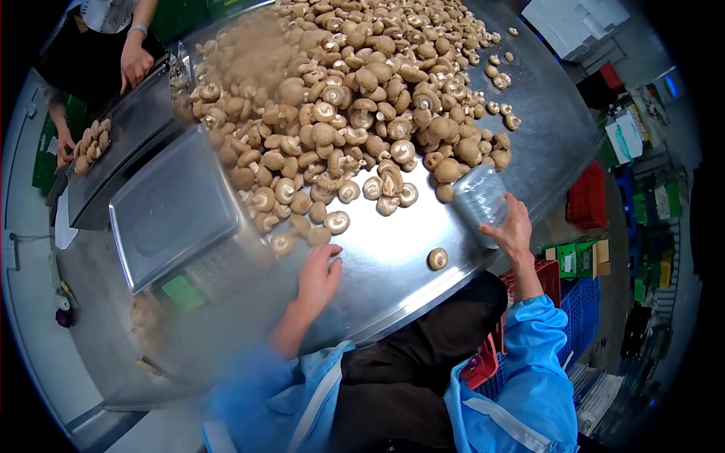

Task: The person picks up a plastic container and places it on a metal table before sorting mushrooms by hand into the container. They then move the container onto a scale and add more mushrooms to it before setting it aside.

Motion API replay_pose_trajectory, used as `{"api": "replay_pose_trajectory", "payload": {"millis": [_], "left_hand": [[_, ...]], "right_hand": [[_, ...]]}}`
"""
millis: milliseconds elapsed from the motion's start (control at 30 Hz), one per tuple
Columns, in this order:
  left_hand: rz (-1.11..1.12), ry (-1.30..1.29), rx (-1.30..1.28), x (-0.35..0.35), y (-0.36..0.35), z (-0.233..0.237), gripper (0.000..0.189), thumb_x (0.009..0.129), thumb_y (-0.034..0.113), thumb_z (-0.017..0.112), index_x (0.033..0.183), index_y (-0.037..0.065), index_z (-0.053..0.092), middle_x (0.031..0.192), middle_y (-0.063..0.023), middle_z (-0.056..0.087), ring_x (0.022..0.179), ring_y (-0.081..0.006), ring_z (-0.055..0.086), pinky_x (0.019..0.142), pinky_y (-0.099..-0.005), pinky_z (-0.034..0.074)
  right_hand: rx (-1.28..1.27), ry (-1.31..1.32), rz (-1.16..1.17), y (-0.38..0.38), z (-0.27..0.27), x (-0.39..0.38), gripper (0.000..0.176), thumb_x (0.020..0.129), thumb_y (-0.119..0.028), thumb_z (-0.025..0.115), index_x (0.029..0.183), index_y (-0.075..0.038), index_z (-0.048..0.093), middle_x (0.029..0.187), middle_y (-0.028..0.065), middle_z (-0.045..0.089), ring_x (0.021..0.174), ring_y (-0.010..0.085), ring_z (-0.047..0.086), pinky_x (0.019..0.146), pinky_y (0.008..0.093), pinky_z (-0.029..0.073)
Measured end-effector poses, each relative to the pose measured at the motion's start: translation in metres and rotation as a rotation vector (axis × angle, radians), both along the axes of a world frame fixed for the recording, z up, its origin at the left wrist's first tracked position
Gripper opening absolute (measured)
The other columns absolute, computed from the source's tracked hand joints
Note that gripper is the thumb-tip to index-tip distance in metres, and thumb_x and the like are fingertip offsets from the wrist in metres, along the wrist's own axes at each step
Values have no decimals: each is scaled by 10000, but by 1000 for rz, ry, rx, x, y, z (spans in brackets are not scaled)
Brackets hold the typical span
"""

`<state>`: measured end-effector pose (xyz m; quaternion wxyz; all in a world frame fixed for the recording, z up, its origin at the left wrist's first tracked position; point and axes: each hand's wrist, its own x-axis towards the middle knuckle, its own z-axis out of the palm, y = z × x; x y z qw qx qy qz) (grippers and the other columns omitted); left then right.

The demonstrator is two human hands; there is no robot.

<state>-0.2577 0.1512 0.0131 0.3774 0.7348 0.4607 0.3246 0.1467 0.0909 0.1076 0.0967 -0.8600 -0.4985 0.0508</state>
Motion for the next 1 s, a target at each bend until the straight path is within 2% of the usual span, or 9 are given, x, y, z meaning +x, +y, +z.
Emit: {"api": "replay_pose_trajectory", "payload": {"millis": [300, 400, 567, 600, 700, 733, 833, 900, 1000], "left_hand": [[-89, -116, -372, 4, -21, 21, 183, 874, 15, 589, 1052, -11, 621, 903, -87, 674, 794, -135, 631, 693, -251, 508], [-139, -145, -399, 0, -45, 8, 175, 869, 39, 613, 1040, 8, 628, 955, -140, 667, 743, -217, 641, 674, -300, 518], [-130, -183, -492, -16, -48, 20, 233, 886, 19, 598, 1118, 1, 599, 984, -89, 666, 810, -130, 619, 717, -246, 497], [-96, -189, -538, -20, -45, 27, 254, 888, 13, 594, 1141, -5, 589, 1002, -71, 665, 837, -103, 611, 740, -226, 489], [-20, -318, -537, -25, -28, 25, 323, 888, 13, 600, 1206, -7, 549, 1085, -74, 638, 867, -94, 606, 758, -219, 485], [2, -263, -559, -23, -20, 44, 410, 889, 5, 598, 1281, -8, 481, 1139, -89, 610, 896, -99, 611, 768, -220, 484], [26, -284, -461, -13, -5, 72, 444, 904, 14, 581, 1323, -5, 435, 1139, -97, 610, 925, -106, 613, 790, -230, 482], [-30, -291, -508, -11, -3, 75, 370, 929, 33, 537, 1283, -4, 435, 1079, -118, 618, 763, -129, 639, 633, -214, 497], [-20, -341, -765, -19, -5, 69, 268, 945, 42, 495, 1204, -6, 449, 1026, -149, 620, 593, -159, 632, 463, -219, 479]], "right_hand": [[77, -4, 5, -7, -10, 3, 920, 550, -230, 865, 1325, 27, 442, 1267, 230, 542, 1185, 376, 506, 1013, 410, 421], [140, -76, 52, -12, -11, -14, 844, 583, -206, 835, 1298, 32, 457, 1264, 235, 537, 1179, 386, 505, 1018, 420, 416], [290, -108, 231, -27, -14, -38, 706, 660, -158, 768, 1288, -3, 486, 1337, 254, 474, 1237, 423, 452, 1031, 472, 386], [370, -113, 254, -29, -8, -48, 562, 719, -74, 706, 1254, -25, 539, 1278, 229, 540, 1188, 397, 515, 987, 450, 427], [496, -11, 339, -25, 19, -74, 447, 757, 31, 632, 1198, -21, 586, 1131, 192, 633, 1041, 345, 619, 889, 404, 494], [510, 28, 340, -23, 29, -87, 408, 772, 92, 589, 1159, -32, 618, 960, 153, 684, 865, 297, 677, 761, 357, 534], [391, 492, 330, -17, 29, -125, 390, 838, 19, 591, 1217, -74, 598, 874, 118, 698, 716, 226, 691, 655, 332, 537], [126, 775, 448, -9, 23, -145, 342, 893, -36, 562, 1231, -80, 585, 861, 109, 701, 683, 203, 687, 629, 321, 532], [-5, 767, 565, 3, 11, -170, 318, 941, -97, 548, 1257, -60, 557, 838, 102, 694, 657, 171, 675, 587, 297, 522]]}}
